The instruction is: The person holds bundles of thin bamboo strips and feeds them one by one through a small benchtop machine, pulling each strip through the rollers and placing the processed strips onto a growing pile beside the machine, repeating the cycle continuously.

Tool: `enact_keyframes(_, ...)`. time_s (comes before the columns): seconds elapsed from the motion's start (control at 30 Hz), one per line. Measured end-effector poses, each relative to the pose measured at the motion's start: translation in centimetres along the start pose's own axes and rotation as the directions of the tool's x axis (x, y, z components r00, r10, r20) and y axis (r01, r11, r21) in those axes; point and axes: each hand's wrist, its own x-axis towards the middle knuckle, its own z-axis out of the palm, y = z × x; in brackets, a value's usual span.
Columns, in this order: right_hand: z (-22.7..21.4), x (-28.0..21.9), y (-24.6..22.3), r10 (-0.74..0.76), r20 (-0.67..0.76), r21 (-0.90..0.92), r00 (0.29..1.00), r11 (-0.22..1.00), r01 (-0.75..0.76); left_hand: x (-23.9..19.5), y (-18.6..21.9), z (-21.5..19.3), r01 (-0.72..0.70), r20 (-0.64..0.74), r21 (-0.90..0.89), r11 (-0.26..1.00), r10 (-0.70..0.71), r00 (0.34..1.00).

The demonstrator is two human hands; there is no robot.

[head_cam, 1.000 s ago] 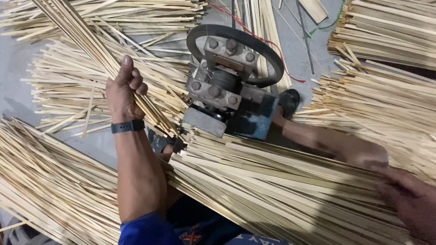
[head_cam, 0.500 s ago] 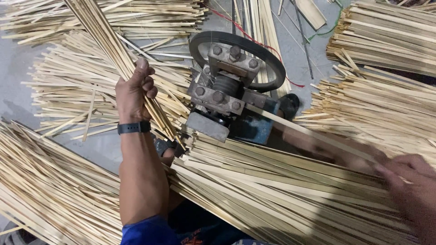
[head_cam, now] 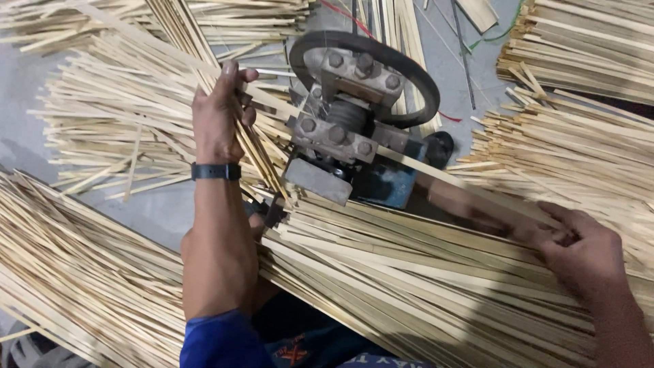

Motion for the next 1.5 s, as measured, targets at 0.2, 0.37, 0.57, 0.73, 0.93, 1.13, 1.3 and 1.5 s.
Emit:
enact_keyframes(0.2,1.8,-0.9,4.1,-0.204,0.125,0.086,0.971,0.977,0.194,-0.4,0.1,1.0,-0.036,0.031,0.032,0.999,0.035,0.999)
enact_keyframes(0.37,0.6,-2.1,4.9,-0.327,0.029,-0.200,0.945,0.924,0.326,-0.3,0.1,0.9,-0.072,0.088,-0.024,0.997,0.074,0.993)
enact_keyframes(0.57,3.2,4.7,23.0,-0.230,-0.021,0.387,0.973,0.895,0.220,0.4,0.6,0.3,-0.005,0.078,-0.045,0.999,0.009,0.997)
enact_keyframes(0.73,0.1,4.8,20.1,-0.127,0.104,0.252,0.986,0.963,0.097,1.3,0.2,-0.8,-0.044,0.052,-0.050,0.998,0.047,0.998)
enact_keyframes(0.93,0.2,0.6,4.7,-0.179,-0.286,-0.007,0.941,0.983,0.185,2.6,-0.3,-1.1,-0.126,-0.023,0.017,0.992,0.127,0.992)
enact_keyframes(1.13,-0.7,-0.4,6.8,-0.425,-0.251,-0.073,0.870,0.904,0.420,4.3,2.4,-10.7,-0.194,-0.123,-0.311,0.930,0.164,0.979)
enact_keyframes(1.3,0.2,-0.1,3.7,-0.401,-0.273,-0.142,0.875,0.916,0.375,3.3,2.0,-9.6,-0.204,-0.145,-0.332,0.921,0.164,0.976)
enact_keyframes(1.5,0.7,1.4,10.0,-0.462,-0.237,-0.075,0.855,0.886,0.458,0.7,1.5,-4.5,-0.122,-0.116,-0.060,0.991,0.115,0.987)
